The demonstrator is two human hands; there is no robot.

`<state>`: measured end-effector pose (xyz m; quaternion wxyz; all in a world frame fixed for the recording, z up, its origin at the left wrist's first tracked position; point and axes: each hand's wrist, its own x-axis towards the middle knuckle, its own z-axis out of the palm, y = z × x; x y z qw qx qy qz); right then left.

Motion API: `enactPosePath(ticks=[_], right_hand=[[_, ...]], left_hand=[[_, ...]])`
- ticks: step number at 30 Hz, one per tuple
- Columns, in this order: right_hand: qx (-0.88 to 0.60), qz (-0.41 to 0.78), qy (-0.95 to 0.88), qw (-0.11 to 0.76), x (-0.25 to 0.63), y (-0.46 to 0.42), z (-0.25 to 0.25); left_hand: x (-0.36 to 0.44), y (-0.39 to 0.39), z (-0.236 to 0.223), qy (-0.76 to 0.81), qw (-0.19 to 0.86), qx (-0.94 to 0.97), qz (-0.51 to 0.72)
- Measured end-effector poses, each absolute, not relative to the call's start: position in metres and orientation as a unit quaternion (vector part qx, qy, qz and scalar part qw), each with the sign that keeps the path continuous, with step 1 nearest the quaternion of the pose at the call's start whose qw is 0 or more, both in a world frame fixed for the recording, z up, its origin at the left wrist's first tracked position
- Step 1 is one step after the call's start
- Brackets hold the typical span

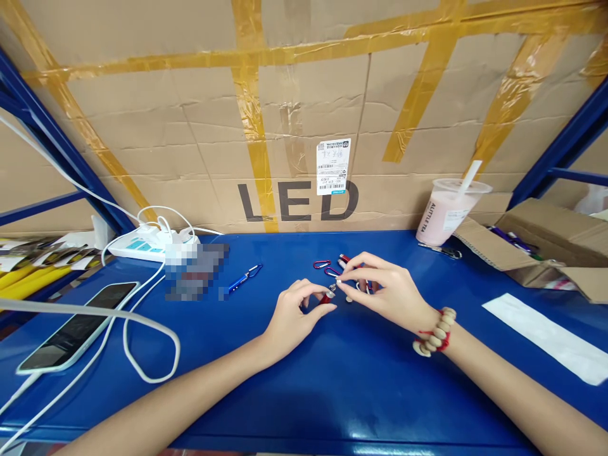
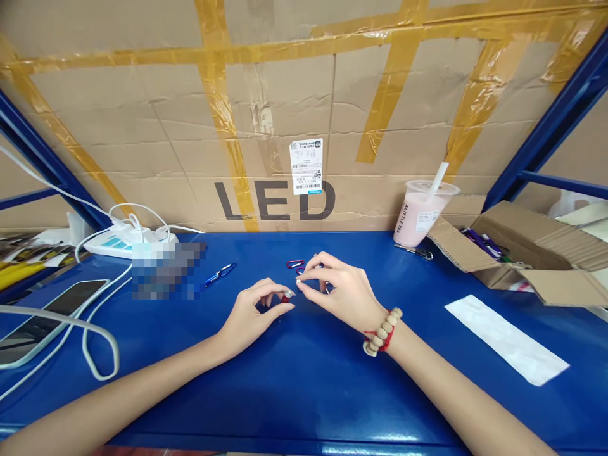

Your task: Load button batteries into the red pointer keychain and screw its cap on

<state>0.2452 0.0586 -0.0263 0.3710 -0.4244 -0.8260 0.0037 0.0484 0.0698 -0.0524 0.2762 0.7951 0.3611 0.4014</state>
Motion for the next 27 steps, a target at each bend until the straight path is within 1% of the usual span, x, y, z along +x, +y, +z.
enactPosePath(ticks=[2,6,12,15,18,20,24,27], right_hand=[[-0.394,0.031,-0.828,0.398,0.242,0.057,-0.025],[-0.349,0.058,-0.86,0.369,0.24,0.056,-0.028],[-0.349,0.102,-0.863,0.35,0.238,0.055,-0.032],[-0.357,0.094,-0.87,0.326,0.238,0.053,-0.028],[-0.39,0.045,-0.866,0.311,0.244,0.054,-0.021],[-0.417,0.011,-0.868,0.268,0.251,0.056,-0.017],[-0.442,-0.006,-0.888,0.13,0.263,0.064,-0.019],[-0.446,0.008,-0.89,0.097,0.265,0.068,-0.026]], left_hand=[[0.048,0.07,-0.053,0.355,0.271,0.798,0.405],[0.048,0.07,-0.054,0.352,0.268,0.802,0.401],[0.047,0.07,-0.054,0.354,0.271,0.799,0.402],[0.047,0.071,-0.055,0.364,0.274,0.792,0.406],[0.047,0.072,-0.053,0.376,0.282,0.779,0.415],[0.048,0.071,-0.052,0.381,0.288,0.775,0.414],[0.049,0.07,-0.048,0.391,0.295,0.772,0.405],[0.049,0.07,-0.047,0.395,0.299,0.77,0.403]])
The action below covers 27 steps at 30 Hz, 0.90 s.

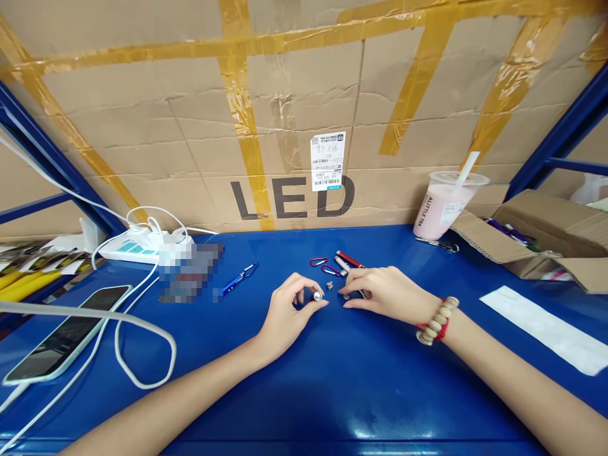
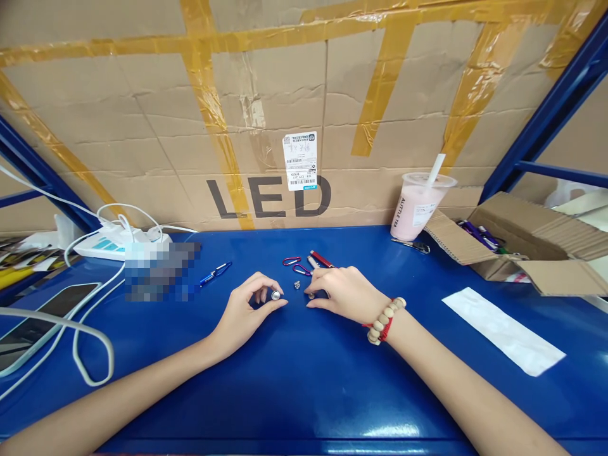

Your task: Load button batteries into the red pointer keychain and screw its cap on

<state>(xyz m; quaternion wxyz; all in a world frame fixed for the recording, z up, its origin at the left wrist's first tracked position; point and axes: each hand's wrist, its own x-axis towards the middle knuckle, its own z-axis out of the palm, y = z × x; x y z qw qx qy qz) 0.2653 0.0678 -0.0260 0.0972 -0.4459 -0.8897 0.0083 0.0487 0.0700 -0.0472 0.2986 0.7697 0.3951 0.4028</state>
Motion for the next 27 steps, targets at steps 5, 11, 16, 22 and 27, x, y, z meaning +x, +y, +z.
enactPosePath(ticks=[5,11,16,22,27], right_hand=[[-0.449,-0.007,-0.889,0.095,0.262,0.071,-0.035],[-0.459,-0.038,-0.88,0.114,0.25,0.069,-0.042],[-0.484,-0.04,-0.868,0.106,0.241,0.066,-0.043],[-0.496,-0.014,-0.852,0.166,0.239,0.064,-0.042],[-0.455,-0.026,-0.805,0.38,0.237,0.058,-0.037]], left_hand=[[0.049,0.07,-0.048,0.392,0.301,0.769,0.406],[0.049,0.069,-0.05,0.39,0.283,0.781,0.397],[0.05,0.068,-0.046,0.401,0.322,0.773,0.371],[0.052,0.064,-0.043,0.388,0.402,0.758,0.336],[0.053,0.065,-0.047,0.377,0.369,0.784,0.328]])
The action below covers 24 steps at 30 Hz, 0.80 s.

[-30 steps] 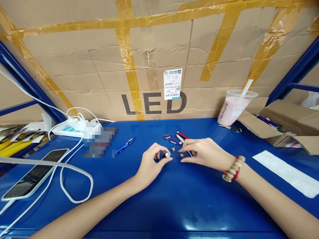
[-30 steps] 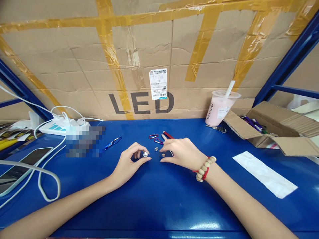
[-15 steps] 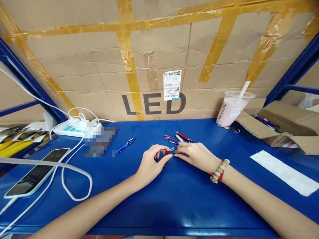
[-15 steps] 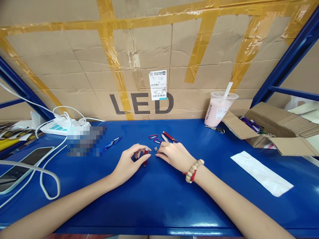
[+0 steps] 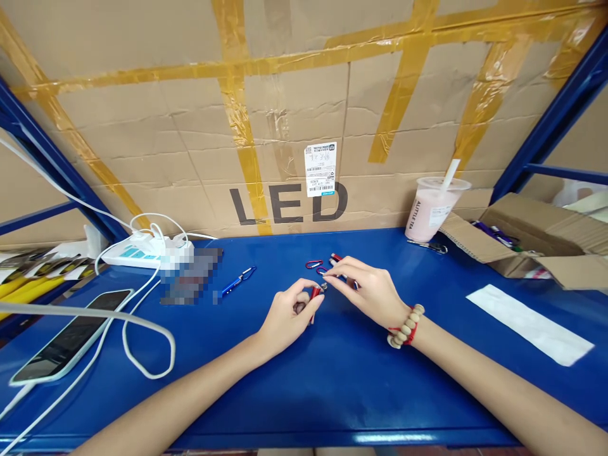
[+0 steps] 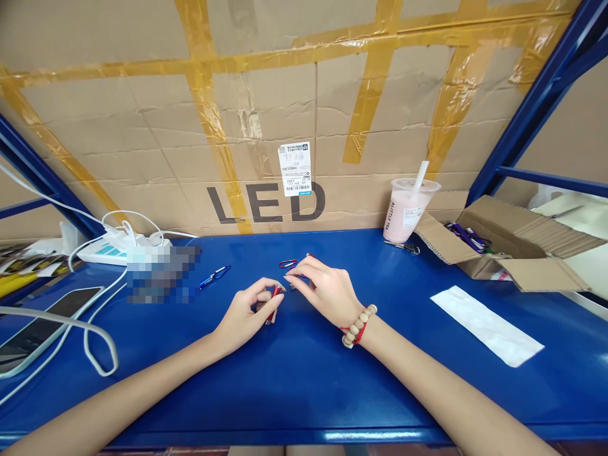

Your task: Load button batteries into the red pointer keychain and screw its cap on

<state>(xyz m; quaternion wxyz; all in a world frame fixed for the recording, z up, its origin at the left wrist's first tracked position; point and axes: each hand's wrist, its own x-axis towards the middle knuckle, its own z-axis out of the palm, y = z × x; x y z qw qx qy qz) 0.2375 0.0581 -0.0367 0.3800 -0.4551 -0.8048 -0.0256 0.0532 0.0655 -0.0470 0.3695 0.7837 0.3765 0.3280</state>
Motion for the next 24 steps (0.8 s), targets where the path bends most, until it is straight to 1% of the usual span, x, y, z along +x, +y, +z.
enactPosePath(ticks=[2,6,11,12,14,16,18,20,22,24], right_hand=[[-0.418,-0.011,-0.802,0.428,0.234,0.055,-0.037],[-0.375,0.046,-0.811,0.446,0.227,0.052,-0.043],[-0.424,0.162,-0.774,0.443,0.227,0.055,-0.039],[-0.439,0.165,-0.762,0.447,0.228,0.056,-0.037],[-0.466,0.135,-0.753,0.444,0.233,0.059,-0.035],[-0.48,0.075,-0.777,0.401,0.238,0.062,-0.036],[-0.478,0.024,-0.815,0.327,0.242,0.065,-0.04],[-0.474,0.005,-0.841,0.262,0.244,0.068,-0.045],[-0.477,0.0,-0.849,0.228,0.243,0.071,-0.05],[-0.484,-0.002,-0.847,0.219,0.242,0.072,-0.053]], left_hand=[[0.053,0.066,-0.048,0.366,0.363,0.794,0.322],[0.052,0.067,-0.048,0.362,0.364,0.799,0.313],[0.051,0.066,-0.047,0.369,0.383,0.785,0.319],[0.051,0.066,-0.047,0.371,0.38,0.782,0.326],[0.05,0.067,-0.047,0.377,0.369,0.777,0.343],[0.05,0.068,-0.048,0.381,0.35,0.779,0.354],[0.05,0.069,-0.049,0.381,0.333,0.785,0.358],[0.05,0.069,-0.049,0.379,0.327,0.788,0.358],[0.05,0.069,-0.049,0.37,0.335,0.789,0.358],[0.05,0.069,-0.049,0.355,0.351,0.79,0.356]])
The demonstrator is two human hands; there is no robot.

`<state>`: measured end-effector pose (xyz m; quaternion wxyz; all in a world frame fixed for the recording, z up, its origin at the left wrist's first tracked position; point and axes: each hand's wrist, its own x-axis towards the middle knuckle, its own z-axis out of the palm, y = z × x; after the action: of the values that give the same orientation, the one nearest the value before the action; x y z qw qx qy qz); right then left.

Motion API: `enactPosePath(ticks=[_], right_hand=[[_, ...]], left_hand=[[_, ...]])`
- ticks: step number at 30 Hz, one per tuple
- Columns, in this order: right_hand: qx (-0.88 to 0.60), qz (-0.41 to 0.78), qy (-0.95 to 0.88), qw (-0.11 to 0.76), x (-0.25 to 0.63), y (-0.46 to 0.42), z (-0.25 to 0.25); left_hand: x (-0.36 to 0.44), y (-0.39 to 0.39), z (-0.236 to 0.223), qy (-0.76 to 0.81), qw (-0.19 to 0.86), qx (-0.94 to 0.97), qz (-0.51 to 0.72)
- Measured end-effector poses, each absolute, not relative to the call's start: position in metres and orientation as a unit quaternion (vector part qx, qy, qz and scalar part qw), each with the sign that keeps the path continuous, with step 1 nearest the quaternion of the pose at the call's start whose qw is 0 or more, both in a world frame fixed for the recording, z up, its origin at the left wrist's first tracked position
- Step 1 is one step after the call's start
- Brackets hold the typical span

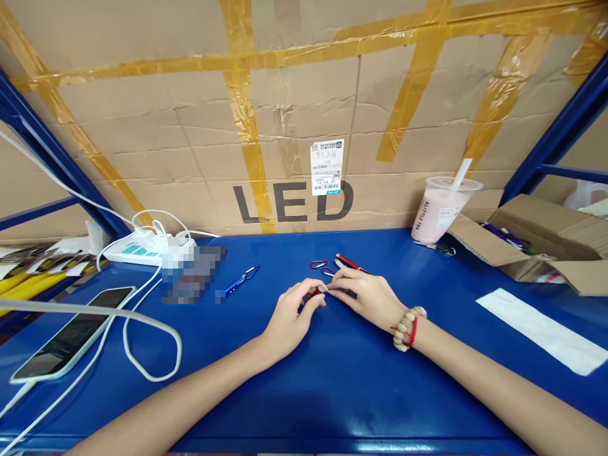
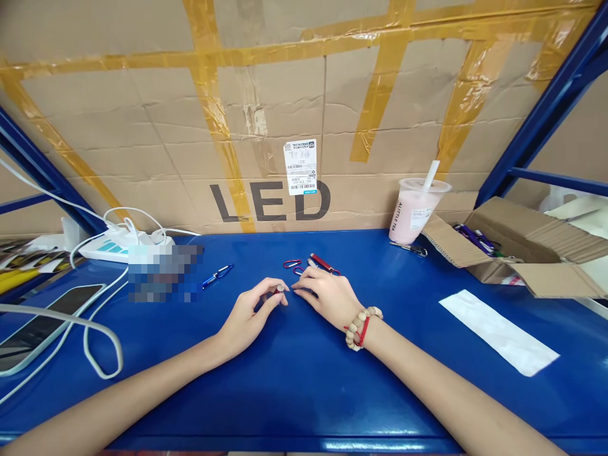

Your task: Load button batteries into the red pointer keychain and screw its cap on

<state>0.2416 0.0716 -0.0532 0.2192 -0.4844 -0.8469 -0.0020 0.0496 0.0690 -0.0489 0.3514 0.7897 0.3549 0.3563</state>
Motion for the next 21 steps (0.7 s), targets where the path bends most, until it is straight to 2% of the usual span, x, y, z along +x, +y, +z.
enactPosePath(ticks=[4,11,18,21], right_hand=[[-0.504,0.023,-0.836,0.216,0.238,0.07,-0.053],[-0.529,0.026,-0.824,0.201,0.238,0.066,-0.044],[-0.507,-0.023,-0.805,0.307,0.243,0.065,-0.042],[-0.497,0.027,-0.783,0.373,0.238,0.063,-0.04]], left_hand=[[0.048,0.068,-0.05,0.33,0.38,0.786,0.358],[0.047,0.068,-0.05,0.355,0.346,0.79,0.36],[0.048,0.067,-0.05,0.362,0.343,0.789,0.358],[0.047,0.067,-0.051,0.368,0.338,0.79,0.356]])
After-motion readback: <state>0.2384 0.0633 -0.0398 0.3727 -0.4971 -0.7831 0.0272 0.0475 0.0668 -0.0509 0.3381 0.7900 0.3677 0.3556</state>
